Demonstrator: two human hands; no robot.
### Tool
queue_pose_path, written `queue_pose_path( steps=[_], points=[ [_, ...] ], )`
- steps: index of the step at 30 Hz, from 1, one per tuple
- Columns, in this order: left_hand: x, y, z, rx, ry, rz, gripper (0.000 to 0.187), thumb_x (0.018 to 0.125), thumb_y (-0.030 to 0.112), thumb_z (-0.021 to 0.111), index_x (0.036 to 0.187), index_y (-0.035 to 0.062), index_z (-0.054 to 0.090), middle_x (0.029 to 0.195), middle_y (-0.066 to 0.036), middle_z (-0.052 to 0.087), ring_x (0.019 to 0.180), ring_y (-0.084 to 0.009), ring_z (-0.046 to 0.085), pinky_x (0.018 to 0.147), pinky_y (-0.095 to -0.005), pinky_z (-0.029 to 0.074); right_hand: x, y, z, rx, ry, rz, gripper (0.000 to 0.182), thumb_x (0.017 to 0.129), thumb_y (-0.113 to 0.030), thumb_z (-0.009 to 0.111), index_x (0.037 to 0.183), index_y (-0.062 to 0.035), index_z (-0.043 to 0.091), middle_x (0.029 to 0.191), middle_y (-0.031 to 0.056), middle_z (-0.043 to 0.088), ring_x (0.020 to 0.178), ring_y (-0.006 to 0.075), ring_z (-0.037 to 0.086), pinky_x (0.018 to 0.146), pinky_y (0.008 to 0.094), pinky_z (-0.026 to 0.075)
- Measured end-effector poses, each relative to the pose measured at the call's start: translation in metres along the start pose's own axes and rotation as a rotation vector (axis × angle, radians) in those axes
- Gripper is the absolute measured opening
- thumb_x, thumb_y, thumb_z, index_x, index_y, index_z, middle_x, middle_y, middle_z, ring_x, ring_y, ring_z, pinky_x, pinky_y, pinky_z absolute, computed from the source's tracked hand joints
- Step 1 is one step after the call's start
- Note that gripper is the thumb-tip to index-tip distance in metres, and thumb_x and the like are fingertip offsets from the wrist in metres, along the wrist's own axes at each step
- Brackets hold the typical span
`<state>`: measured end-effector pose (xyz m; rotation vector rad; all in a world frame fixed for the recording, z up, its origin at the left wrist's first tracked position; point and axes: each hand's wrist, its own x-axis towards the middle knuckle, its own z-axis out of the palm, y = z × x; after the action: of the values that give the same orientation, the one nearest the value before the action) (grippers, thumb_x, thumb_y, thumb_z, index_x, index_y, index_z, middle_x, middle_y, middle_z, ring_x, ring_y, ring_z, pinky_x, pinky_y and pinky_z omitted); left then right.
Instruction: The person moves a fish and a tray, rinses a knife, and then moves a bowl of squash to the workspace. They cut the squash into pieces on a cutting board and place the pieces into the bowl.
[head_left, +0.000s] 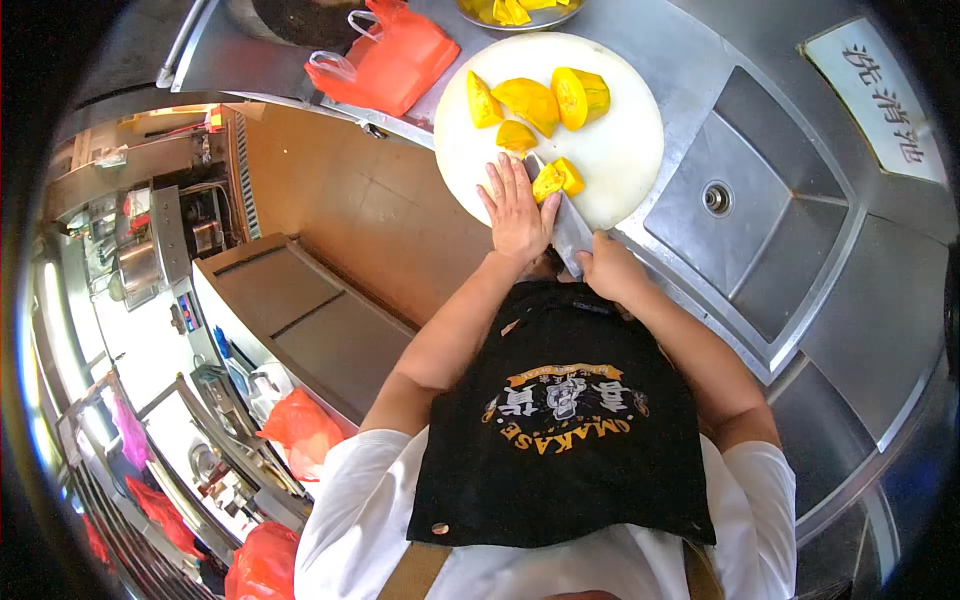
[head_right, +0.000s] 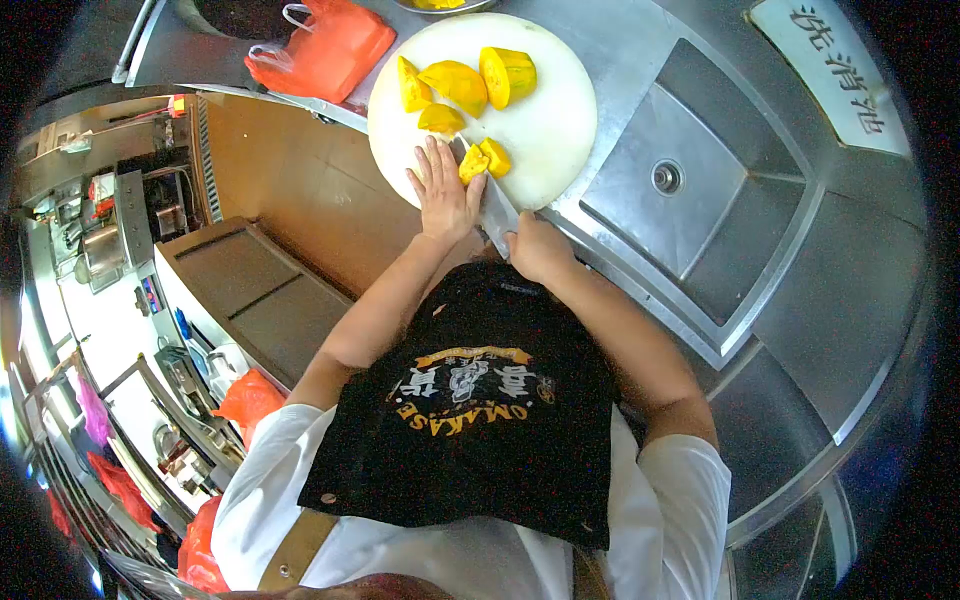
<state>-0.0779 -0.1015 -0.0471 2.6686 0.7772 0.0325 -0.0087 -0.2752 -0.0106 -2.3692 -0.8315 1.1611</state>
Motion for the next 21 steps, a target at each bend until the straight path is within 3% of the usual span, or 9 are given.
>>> queue_pose_path(
  steps=[7, 8, 11, 12, 15, 21],
  points=[
    [0.027, -0.039, 0.001, 0.0, 0.183, -0.219, 0.079, 0.1, 0.043, 0.048, 0.157, -0.0005, 0.015, 0.163, -0.025, 0.011, 0.151, -0.0471, 0.003, 0.117, -0.0658, 0.003, -0.04, 0.008, -0.038, 0.001, 0.066, -0.064, 0.033, 0.095, -0.026, 0.058, 0.112, 0.0008, 0.051, 0.091, 0.0296, 0.068, 0.085, 0.0487, 0.065, 0.076, 0.0574, 0.051],
    [0.028, -0.045, 0.0, 0.069, 0.311, -0.177, 0.072, 0.095, 0.033, 0.058, 0.153, 0.0011, 0.028, 0.157, -0.027, 0.026, 0.147, -0.0468, 0.018, 0.117, -0.0631, 0.013, -0.051, 0.012, -0.053, 0.023, 0.094, -0.056, 0.032, 0.095, -0.025, 0.057, 0.113, -0.0001, 0.051, 0.09, 0.0295, 0.067, 0.084, 0.0492, 0.065, 0.076, 0.0577, 0.05],
    [0.01, -0.027, -0.032, -0.127, 0.414, 0.025, 0.063, 0.086, 0.024, 0.069, 0.14, 0.0012, 0.045, 0.139, -0.026, 0.046, 0.131, -0.044, 0.042, 0.108, -0.0553, 0.032, -0.069, 0.039, -0.082, 0.047, 0.186, -0.007, 0.029, 0.096, -0.023, 0.055, 0.115, -0.0015, 0.05, 0.086, 0.0294, 0.066, 0.084, 0.0511, 0.063, 0.074, 0.0584, 0.049],
    [0.004, -0.018, -0.032, -0.144, 0.468, 0.147, 0.054, 0.08, 0.019, 0.074, 0.127, 0.0029, 0.054, 0.123, -0.021, 0.053, 0.112, -0.0391, 0.052, 0.094, -0.0498, 0.042, -0.071, 0.048, -0.089, 0.051, 0.2, 0.013, 0.029, 0.096, -0.024, 0.055, 0.115, -0.0016, 0.05, 0.085, 0.0297, 0.066, 0.084, 0.0514, 0.063, 0.074, 0.0587, 0.048],
    [-0.012, 0.023, -0.034, -0.333, 0.193, 0.084, 0.05, 0.082, 0.024, 0.073, 0.124, 0.0029, 0.057, 0.121, -0.021, 0.055, 0.111, -0.0384, 0.053, 0.095, -0.0471, 0.043, -0.073, 0.061, -0.094, 0.023, 0.25, 0.055, 0.027, 0.097, -0.023, 0.054, 0.114, -0.002, 0.05, 0.083, 0.0305, 0.066, 0.083, 0.0522, 0.063, 0.074, 0.0595, 0.048],
    [0.0, 0.03, -0.017, -0.226, 0.151, 0.114, 0.04, 0.081, 0.017, 0.072, 0.119, 0.0077, 0.063, 0.119, -0.02, 0.057, 0.11, -0.0408, 0.056, 0.094, -0.0459, 0.047, -0.064, 0.076, -0.068, -0.154, 0.249, 0.058, 0.026, 0.098, -0.021, 0.051, 0.117, -0.0046, 0.045, 0.081, 0.0308, 0.065, 0.08, 0.0526, 0.062, 0.073, 0.0607, 0.048]
  ],
)
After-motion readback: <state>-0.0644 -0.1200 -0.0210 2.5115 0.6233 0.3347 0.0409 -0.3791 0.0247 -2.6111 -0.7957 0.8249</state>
